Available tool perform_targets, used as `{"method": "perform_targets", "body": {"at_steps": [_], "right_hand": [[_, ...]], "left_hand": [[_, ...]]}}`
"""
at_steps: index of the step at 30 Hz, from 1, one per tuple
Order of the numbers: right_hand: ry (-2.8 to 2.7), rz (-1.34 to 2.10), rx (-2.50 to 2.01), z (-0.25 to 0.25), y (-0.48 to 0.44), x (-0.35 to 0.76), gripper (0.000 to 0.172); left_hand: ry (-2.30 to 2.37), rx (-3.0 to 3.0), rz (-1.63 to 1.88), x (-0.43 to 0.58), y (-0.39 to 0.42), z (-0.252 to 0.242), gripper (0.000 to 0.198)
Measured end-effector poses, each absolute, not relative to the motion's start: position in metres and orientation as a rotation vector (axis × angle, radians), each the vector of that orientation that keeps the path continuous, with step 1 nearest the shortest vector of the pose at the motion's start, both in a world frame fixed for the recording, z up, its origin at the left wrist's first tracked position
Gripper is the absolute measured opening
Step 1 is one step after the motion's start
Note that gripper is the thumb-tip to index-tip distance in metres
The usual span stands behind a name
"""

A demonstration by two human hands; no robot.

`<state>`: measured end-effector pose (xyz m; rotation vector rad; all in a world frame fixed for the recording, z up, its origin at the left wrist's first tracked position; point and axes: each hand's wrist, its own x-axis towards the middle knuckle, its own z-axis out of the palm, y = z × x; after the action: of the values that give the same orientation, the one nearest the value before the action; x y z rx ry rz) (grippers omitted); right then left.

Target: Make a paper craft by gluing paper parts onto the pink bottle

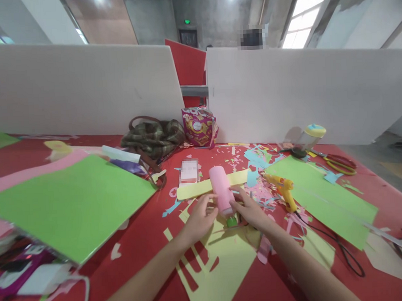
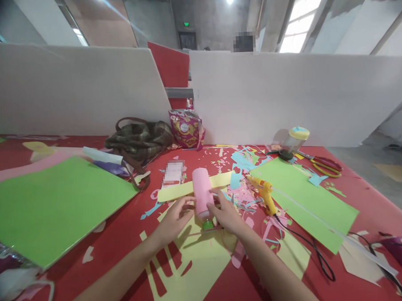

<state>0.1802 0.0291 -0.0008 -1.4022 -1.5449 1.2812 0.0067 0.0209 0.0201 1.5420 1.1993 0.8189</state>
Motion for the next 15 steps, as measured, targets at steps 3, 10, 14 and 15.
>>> {"method": "perform_targets", "body": {"at_steps": [3,10,14,15], "right_hand": [[-1.419,1.300,-1.373,-0.006,0.033,0.182,0.037],[-1.043,1.311,-1.277,-0.007,0.059,0.177,0.043],[-1.069,1.258,-1.272,-0.004,0.065,0.168,0.047],[-1.079,1.242,-1.272,-0.004,0.064,0.166,0.049]], "left_hand": [[1.192,1.471,0.865,0.005,0.023,0.015,0.028],[1.180,1.039,0.969,0.011,0.025,0.011,0.050],[1.131,0.882,1.035,0.011,0.025,0.008,0.061],[1.114,0.859,1.031,0.011,0.025,0.008,0.062]]}}
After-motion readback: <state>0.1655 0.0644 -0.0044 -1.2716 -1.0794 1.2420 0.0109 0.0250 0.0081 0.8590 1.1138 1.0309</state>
